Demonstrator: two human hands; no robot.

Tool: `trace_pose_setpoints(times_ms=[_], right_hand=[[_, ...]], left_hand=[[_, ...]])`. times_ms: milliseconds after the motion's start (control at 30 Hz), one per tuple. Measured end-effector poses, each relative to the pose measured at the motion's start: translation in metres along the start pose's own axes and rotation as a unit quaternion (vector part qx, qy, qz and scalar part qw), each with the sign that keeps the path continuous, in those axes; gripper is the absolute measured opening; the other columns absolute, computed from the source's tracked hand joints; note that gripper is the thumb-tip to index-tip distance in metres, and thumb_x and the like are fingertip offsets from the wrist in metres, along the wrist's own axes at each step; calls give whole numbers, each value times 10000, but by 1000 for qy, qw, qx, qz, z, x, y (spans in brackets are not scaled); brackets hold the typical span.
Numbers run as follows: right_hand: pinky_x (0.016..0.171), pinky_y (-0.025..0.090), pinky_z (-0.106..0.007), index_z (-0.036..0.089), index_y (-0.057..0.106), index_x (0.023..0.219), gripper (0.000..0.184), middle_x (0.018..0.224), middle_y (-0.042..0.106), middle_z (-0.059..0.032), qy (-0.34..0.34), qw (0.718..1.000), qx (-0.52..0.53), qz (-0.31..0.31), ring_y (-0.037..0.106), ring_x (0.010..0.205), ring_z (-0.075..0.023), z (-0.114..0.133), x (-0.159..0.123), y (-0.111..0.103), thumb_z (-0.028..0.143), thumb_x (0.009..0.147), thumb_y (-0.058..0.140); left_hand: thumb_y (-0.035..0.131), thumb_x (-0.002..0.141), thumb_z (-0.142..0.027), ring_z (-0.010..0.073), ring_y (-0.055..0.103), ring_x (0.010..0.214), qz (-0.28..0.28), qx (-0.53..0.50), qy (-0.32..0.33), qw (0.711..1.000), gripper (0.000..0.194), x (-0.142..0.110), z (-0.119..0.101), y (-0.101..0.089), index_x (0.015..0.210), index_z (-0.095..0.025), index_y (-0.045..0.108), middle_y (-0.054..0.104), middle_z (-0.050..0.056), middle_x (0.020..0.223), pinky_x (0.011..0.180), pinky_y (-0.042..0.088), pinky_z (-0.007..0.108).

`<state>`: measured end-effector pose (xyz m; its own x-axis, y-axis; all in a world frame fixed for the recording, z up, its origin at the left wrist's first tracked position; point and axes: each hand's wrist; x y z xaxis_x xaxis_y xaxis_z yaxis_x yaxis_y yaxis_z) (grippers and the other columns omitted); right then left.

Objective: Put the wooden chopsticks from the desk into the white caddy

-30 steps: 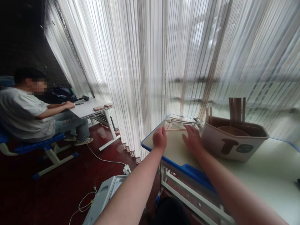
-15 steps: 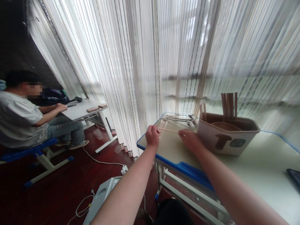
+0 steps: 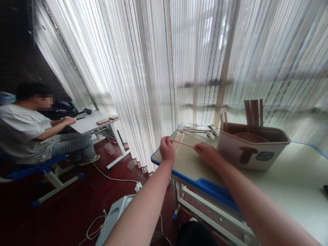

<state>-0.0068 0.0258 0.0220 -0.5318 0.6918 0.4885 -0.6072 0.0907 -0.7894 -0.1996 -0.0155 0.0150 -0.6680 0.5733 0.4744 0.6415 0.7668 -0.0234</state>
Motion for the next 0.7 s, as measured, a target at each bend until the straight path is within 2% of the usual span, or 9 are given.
trace_pose_setpoints(times_ms=[167, 333, 500, 600, 700], right_hand=[[684, 411, -263, 179, 661, 828, 284, 822, 632, -59, 4, 1000, 4, -14, 573, 744, -162, 0, 1, -1, 317, 880, 418], [679, 407, -269, 181, 625, 822, 271, 824, 620, -56, -3, 999, -3, -33, 569, 739, -166, 3, 2, -5, 313, 887, 398], [659, 410, -273, 188, 583, 836, 191, 837, 592, -57, -16, 997, 15, -78, 555, 714, -163, 10, 0, -12, 289, 871, 425], [633, 408, -262, 193, 574, 851, 130, 860, 581, -57, -31, 996, 16, -77, 548, 704, -154, 11, -3, -14, 249, 848, 456], [628, 411, -260, 190, 576, 845, 117, 865, 576, -58, -37, 997, 8, -72, 544, 714, -154, 9, -3, -13, 217, 839, 462]], left_hand=[[373, 863, -295, 100, 521, 495, 7, -29, -20, 999, 264, -2, 0, 1, 1088, -192, 466, 586, -21, 699, 514, 424, 228], [362, 882, -388, 96, 515, 470, 13, -22, -33, 999, 289, -2, 1, 2, 1071, -198, 471, 579, -27, 683, 491, 405, 224], [369, 873, -447, 108, 516, 491, 31, -10, -18, 999, 311, -5, 0, 2, 864, -187, 540, 559, -27, 600, 499, 387, 223], [375, 867, -466, 115, 508, 496, 57, -2, 10, 998, 360, -8, -1, 2, 729, -186, 553, 519, -30, 531, 514, 381, 226], [362, 872, -468, 118, 505, 493, 60, -4, 22, 998, 384, -9, -1, 3, 700, -185, 557, 506, -29, 511, 513, 376, 229]])
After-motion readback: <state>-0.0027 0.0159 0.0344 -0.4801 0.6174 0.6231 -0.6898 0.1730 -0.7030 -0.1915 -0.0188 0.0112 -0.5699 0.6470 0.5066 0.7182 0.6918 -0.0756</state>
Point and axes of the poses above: each hand's wrist, its own x-axis towards the middle knuckle, its own y-axis out of the palm, z = x × y
